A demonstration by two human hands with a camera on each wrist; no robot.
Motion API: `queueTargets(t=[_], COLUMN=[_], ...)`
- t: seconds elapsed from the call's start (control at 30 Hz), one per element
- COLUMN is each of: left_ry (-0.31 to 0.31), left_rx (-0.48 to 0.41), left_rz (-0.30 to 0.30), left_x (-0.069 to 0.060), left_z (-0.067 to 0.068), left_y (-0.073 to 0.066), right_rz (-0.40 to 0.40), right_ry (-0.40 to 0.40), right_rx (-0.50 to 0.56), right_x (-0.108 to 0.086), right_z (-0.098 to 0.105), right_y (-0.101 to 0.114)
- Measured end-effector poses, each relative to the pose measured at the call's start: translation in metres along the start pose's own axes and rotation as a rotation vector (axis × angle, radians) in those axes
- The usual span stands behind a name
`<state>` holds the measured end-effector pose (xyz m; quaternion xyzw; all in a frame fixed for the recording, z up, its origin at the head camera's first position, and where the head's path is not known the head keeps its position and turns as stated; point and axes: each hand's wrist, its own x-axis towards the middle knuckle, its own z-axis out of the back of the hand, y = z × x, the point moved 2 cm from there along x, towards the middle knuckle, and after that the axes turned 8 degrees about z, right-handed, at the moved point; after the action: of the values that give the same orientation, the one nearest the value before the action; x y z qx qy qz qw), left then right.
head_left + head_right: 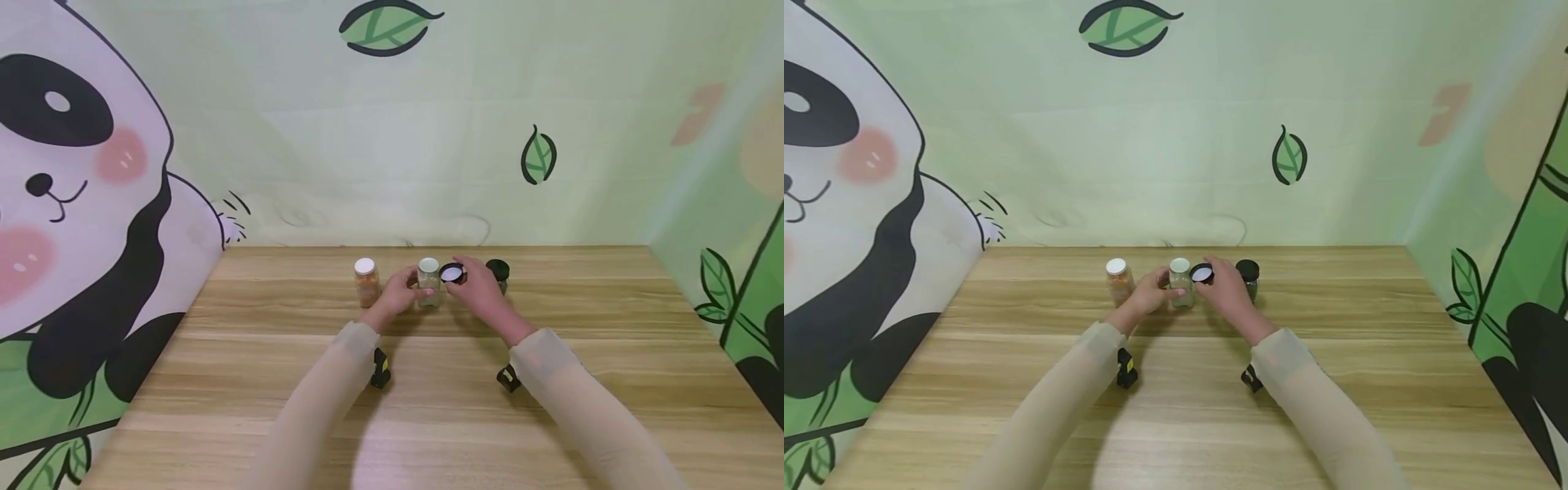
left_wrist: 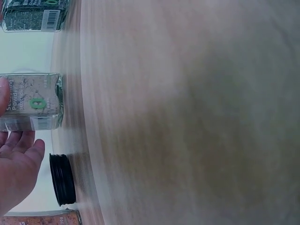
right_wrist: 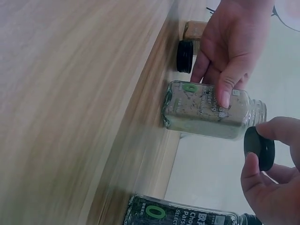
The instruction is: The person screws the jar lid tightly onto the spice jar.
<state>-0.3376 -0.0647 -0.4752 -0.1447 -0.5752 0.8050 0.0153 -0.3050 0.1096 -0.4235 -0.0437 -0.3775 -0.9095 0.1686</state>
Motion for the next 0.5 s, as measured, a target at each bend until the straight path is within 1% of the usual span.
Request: queueTargets(t=[0.1, 0.2, 0.37, 0.5], left_ry=[0.000, -0.001, 0.005, 0.012], left_rx=[0.004, 0.000, -0.001, 0.021], left_rz=[-0.008, -0.008, -0.001, 0.006], left_x=[0.000, -0.002, -0.005, -0.004], left_z=[0.001, 0.002, 0.003, 0.002], left_y=[0.000, -0.001, -0.002, -0.001], right_rz=[-0.010, -0.002, -0.003, -0.005], right_ry=[-0.017, -0.033, -0.062, -0.091], right_rx=[0.025, 0.071, 0.215, 0.279], right_x=[0.002, 0.004, 0.008, 0.012], right_z=[0.000, 0.000, -0.002, -0.006], right_y=[0.001, 0.002, 0.003, 0.004])
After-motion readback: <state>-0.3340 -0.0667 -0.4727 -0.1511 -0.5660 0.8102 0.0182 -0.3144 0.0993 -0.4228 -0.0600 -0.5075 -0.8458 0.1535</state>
